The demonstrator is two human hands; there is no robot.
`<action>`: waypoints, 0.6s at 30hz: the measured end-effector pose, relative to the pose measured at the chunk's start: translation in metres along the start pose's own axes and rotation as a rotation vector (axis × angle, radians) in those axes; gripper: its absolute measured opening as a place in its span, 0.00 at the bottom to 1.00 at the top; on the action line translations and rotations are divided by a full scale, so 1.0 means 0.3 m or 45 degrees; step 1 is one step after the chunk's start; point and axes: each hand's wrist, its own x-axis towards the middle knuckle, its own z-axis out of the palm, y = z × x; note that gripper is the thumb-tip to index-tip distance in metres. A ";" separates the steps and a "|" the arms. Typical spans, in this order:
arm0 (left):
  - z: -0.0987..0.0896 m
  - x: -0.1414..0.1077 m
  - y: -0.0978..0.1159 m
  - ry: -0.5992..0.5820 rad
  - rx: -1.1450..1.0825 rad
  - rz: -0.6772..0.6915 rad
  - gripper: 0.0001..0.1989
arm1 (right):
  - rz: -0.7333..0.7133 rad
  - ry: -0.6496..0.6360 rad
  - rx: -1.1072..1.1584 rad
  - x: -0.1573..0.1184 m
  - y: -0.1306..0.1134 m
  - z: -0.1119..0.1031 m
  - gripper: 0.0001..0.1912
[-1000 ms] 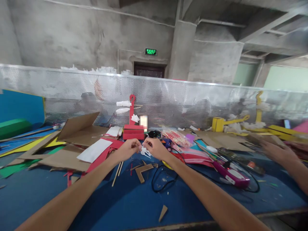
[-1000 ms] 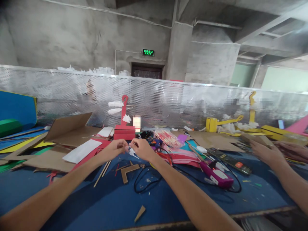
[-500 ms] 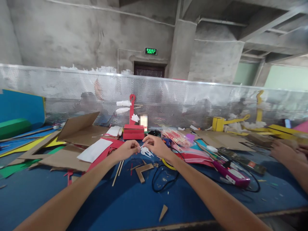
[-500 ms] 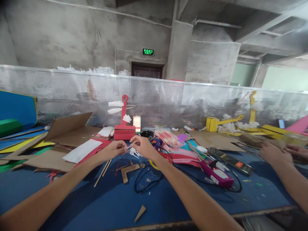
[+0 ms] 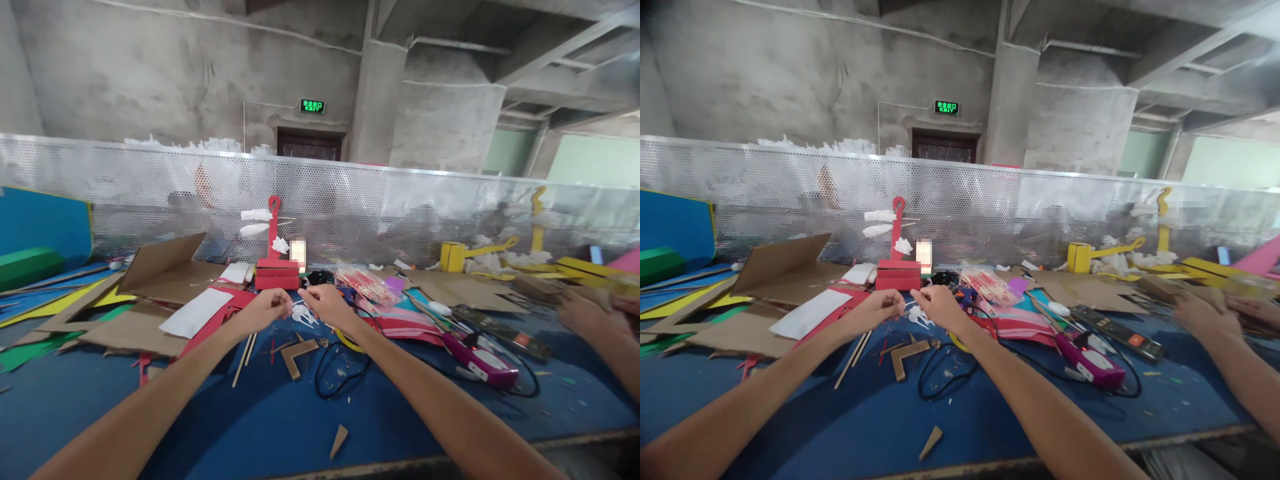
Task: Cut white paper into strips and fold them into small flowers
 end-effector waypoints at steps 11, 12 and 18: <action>-0.005 0.005 -0.030 -0.017 -0.002 -0.020 0.11 | -0.201 -0.037 0.004 -0.006 -0.033 0.001 0.06; -0.002 0.006 -0.028 -0.018 -0.022 -0.022 0.12 | -0.215 -0.021 -0.014 -0.006 -0.033 0.002 0.06; 0.002 0.006 -0.022 -0.001 -0.005 0.014 0.13 | -0.250 0.014 -0.095 0.001 -0.031 0.005 0.06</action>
